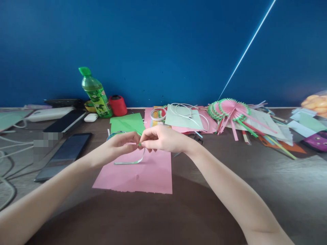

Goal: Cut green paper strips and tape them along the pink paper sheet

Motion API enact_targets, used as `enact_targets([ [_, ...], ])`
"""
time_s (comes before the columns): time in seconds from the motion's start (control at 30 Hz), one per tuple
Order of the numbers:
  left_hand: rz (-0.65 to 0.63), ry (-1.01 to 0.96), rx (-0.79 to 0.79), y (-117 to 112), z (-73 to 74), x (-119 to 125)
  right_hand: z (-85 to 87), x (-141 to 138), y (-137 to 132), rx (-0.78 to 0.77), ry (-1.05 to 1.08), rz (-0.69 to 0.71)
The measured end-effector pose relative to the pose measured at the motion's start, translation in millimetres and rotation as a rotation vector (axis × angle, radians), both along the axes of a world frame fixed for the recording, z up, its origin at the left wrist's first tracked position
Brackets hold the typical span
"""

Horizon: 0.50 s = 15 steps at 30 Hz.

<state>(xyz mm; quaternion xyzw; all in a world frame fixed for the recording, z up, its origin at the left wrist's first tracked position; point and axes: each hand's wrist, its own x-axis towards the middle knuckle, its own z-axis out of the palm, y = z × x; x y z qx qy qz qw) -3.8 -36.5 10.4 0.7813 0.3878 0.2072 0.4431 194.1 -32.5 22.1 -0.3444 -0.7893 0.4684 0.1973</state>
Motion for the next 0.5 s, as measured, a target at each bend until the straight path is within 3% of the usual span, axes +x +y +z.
enact_targets([
  [0.2,0.037,-0.017,0.025,4,-3.8,0,3.8,3,1,0.004,-0.02,-0.024],
  [0.37,0.294,0.062,0.146,23,-11.1,-13,7.9,8,4,0.037,-0.003,-0.096],
  [0.5,0.522,0.297,0.239,42,-14.6,-29,10.6,11,6,0.082,0.013,-0.103],
])
